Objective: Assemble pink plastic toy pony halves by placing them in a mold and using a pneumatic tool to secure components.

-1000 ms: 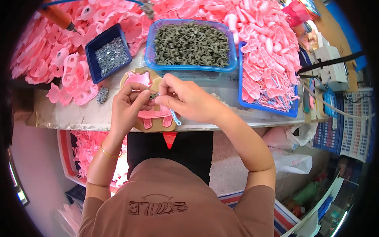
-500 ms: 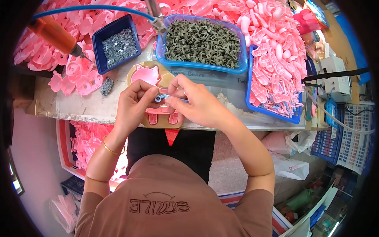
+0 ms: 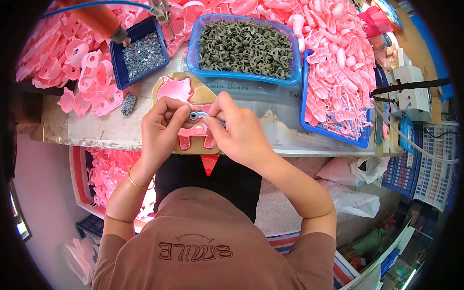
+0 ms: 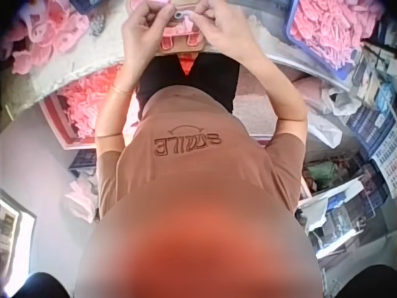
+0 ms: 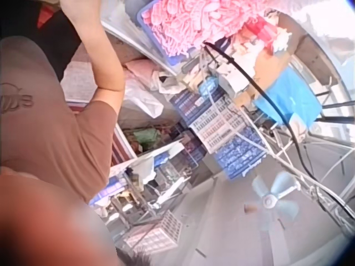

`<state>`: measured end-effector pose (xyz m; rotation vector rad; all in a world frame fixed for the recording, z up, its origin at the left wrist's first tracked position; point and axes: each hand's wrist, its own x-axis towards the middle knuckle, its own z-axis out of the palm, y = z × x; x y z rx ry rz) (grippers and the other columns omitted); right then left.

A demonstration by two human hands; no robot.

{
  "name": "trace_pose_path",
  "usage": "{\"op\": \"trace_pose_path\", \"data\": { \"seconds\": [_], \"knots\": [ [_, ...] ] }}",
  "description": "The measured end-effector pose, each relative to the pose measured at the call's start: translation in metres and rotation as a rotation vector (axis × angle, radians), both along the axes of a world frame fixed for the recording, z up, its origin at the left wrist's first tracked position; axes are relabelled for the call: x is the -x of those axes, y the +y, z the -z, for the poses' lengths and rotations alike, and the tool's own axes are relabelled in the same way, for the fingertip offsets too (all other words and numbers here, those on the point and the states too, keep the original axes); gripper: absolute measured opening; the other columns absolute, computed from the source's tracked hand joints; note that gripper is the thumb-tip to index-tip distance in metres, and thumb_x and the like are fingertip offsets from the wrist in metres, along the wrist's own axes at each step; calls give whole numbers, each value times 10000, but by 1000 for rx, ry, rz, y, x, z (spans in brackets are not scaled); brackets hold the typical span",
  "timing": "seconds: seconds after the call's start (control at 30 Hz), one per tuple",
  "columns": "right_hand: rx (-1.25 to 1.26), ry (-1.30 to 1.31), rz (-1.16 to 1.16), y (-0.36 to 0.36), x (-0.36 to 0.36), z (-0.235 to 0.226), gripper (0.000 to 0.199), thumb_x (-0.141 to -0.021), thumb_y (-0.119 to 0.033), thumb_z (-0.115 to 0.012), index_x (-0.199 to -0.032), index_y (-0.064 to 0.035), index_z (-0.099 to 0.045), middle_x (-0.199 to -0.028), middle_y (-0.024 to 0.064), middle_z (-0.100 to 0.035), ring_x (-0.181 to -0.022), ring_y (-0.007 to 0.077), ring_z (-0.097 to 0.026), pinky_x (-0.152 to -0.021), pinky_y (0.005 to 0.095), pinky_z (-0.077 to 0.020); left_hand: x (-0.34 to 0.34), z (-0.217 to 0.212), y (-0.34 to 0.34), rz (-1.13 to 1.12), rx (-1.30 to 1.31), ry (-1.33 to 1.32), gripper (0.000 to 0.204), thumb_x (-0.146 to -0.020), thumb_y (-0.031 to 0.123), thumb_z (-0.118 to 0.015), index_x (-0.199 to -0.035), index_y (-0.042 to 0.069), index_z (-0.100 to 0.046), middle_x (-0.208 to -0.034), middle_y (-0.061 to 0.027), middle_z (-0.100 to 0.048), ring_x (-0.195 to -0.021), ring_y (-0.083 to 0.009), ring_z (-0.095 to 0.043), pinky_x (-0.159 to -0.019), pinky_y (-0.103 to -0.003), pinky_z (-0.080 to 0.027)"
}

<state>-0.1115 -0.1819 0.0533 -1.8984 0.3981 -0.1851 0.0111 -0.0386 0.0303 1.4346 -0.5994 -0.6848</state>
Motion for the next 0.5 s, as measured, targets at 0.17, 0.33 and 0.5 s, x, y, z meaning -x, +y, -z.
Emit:
{"op": "trace_pose_path", "data": {
  "seconds": [0.17, 0.33, 0.5],
  "knots": [
    [-140, 43, -64, -8, 0, -1, 134, -973, -55, -593, -984, -10, -468, -770, 89, -693, -657, 111, -670, -580, 256, -502, -13, -4, 6, 93, -46, 74, 178, -1009, 140, -587, -1014, -38, -584, -913, -88, -679, -821, -144, -714, -724, -246, -592],
    [-127, -26, -145, -13, -2, -7, 174, -958, -87, -630, -1099, -18, -556, -821, 74, -713, -704, 110, -677, -632, 269, -531, -22, -6, 11, 235, -66, 217, 185, -1018, 154, -572, -1039, -30, -570, -921, -82, -676, -825, -141, -715, -716, -241, -590],
    [247, -52, -209, -6, -5, -18, 175, -894, -102, -703, -1046, -19, -680, -941, 108, -711, -799, 205, -702, -678, 321, -537, -20, -7, 12, 214, -62, 217, 185, -1015, 160, -578, -1026, -25, -586, -915, -74, -679, -797, -126, -709, -688, -224, -580]
  ]
}}
